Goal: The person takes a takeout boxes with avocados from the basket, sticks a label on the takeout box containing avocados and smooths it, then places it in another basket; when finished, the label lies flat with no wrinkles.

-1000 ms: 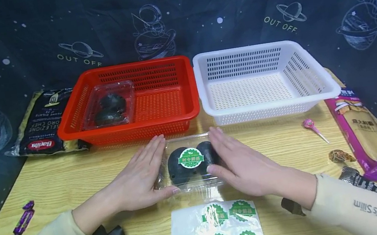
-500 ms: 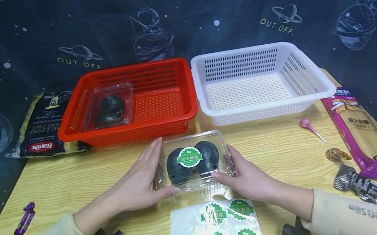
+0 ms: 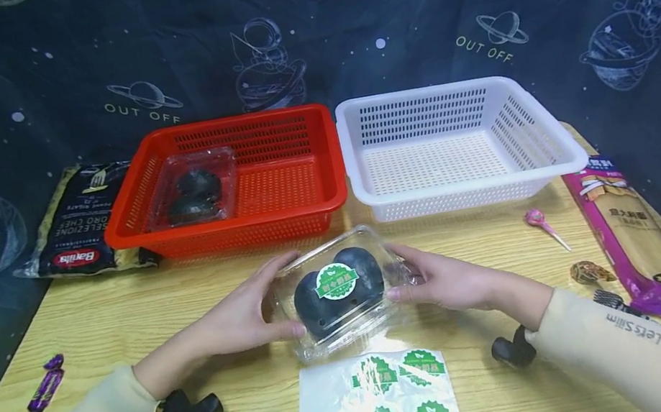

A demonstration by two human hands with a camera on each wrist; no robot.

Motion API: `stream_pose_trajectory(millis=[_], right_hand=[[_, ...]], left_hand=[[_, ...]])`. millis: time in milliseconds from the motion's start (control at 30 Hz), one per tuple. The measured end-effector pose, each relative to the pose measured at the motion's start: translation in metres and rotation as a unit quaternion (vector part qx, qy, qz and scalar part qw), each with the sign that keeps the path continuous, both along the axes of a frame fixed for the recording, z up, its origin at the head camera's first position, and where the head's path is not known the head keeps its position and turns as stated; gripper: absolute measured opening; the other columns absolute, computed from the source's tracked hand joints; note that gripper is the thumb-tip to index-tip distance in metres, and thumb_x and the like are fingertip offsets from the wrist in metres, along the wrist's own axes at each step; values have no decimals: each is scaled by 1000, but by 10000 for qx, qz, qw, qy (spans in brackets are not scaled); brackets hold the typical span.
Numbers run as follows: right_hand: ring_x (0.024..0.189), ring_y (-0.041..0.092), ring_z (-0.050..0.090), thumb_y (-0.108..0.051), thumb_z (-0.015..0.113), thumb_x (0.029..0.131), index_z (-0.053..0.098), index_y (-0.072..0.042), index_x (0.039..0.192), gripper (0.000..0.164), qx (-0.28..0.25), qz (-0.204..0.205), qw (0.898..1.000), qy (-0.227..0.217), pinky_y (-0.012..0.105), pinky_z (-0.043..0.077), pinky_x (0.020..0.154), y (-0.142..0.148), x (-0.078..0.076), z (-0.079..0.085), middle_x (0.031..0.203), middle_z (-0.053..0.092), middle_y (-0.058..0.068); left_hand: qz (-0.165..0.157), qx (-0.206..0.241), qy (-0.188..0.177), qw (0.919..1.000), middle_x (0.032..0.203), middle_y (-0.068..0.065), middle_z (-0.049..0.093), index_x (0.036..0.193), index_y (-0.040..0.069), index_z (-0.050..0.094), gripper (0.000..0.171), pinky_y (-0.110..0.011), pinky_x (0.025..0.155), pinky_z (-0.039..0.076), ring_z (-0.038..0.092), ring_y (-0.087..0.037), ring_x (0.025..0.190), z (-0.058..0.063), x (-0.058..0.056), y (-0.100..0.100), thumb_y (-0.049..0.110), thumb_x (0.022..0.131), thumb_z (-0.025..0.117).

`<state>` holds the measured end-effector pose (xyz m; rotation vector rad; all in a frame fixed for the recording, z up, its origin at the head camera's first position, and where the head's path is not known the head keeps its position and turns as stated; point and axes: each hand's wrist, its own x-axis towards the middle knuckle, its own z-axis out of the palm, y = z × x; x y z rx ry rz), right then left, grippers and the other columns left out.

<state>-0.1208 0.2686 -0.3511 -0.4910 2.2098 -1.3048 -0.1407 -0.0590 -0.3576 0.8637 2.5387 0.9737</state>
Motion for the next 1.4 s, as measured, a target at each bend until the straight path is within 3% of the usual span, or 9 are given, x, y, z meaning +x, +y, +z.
stream_pose_trajectory(millis=[200, 300, 400, 500, 600, 733, 1067, 1200, 1400], right_hand=[[139, 35, 27, -31, 56, 96, 14, -9, 153, 75, -229, -150, 9993, -259, 51, 26, 110, 2, -5, -3, 151, 28, 22], [128, 27, 43, -33, 51, 99, 18, -1, 150, 69, -440, -907, 9927, -667, 41, 37, 106, -7, 2, -1, 142, 40, 20], [105, 18, 52, -35, 49, 99, 18, 4, 146, 68, -826, -1734, 9759, -1041, 31, 44, 95, -23, 9, 0, 118, 51, 16], [116, 25, 47, -37, 55, 96, 14, 5, 144, 76, -1057, -2286, 9612, -1127, 37, 39, 103, -37, 13, 0, 126, 46, 21], [135, 31, 29, -38, 60, 93, 12, 6, 144, 83, -968, -2365, 9619, -973, 46, 25, 112, -42, 11, -2, 146, 30, 26], [132, 32, 33, -28, 59, 95, 18, 7, 141, 71, -1003, -2089, 9690, -853, 47, 24, 112, -38, 0, -3, 139, 38, 28], [142, 37, 17, -18, 59, 95, -4, 3, 150, 86, -1111, -1067, 9803, -1235, 48, 17, 114, -23, -31, -3, 153, 18, 28], [142, 38, 16, -26, 57, 97, -4, 6, 149, 86, -869, -1321, 9840, -820, 48, 20, 113, -28, -26, -3, 153, 16, 29], [140, 39, 21, -48, 54, 94, 16, 6, 149, 86, -42, -1841, 9820, -409, 51, 21, 112, -39, 3, -1, 152, 23, 26]], left_hand=[[438, 343, -169, 9983, 148, -8, 36, 150, 12, 26, 105, -49, 108, 32, 39, -28, 133, -4, 12, 5, 55, 69, 79], [922, 382, -289, 9946, 149, -8, 36, 150, 11, 26, 110, -48, 107, 33, 39, -27, 133, -5, 20, 12, 58, 66, 80], [1374, 434, -330, 9890, 150, -10, 35, 150, 9, 26, 114, -49, 107, 33, 38, -28, 134, -5, 29, 21, 60, 64, 79], [1691, 449, -323, 9840, 152, -12, 30, 151, 7, 23, 116, -49, 108, 32, 33, -29, 137, -4, 38, 31, 61, 65, 79], [1817, 398, -387, 9818, 154, -14, 26, 151, 6, 20, 117, -50, 109, 30, 28, -30, 139, -2, 46, 37, 62, 66, 77], [1706, 308, -485, 9837, 153, -15, 26, 151, 5, 19, 115, -52, 108, 31, 29, -32, 139, 2, 47, 39, 61, 68, 76], [865, 825, -1514, 9812, 158, -7, 16, 154, 18, -1, 132, -49, 112, 23, 21, -25, 142, -5, 11, 34, 45, 61, 88], [697, 923, -1501, 9819, 159, -6, 10, 153, 16, -8, 138, -49, 113, 22, 19, -24, 143, -9, 13, 37, 44, 59, 89], [721, 1418, -1363, 9778, 157, 0, 19, 153, 26, -7, 132, -47, 112, 24, 23, -16, 142, -13, 19, 43, 40, 63, 88]])
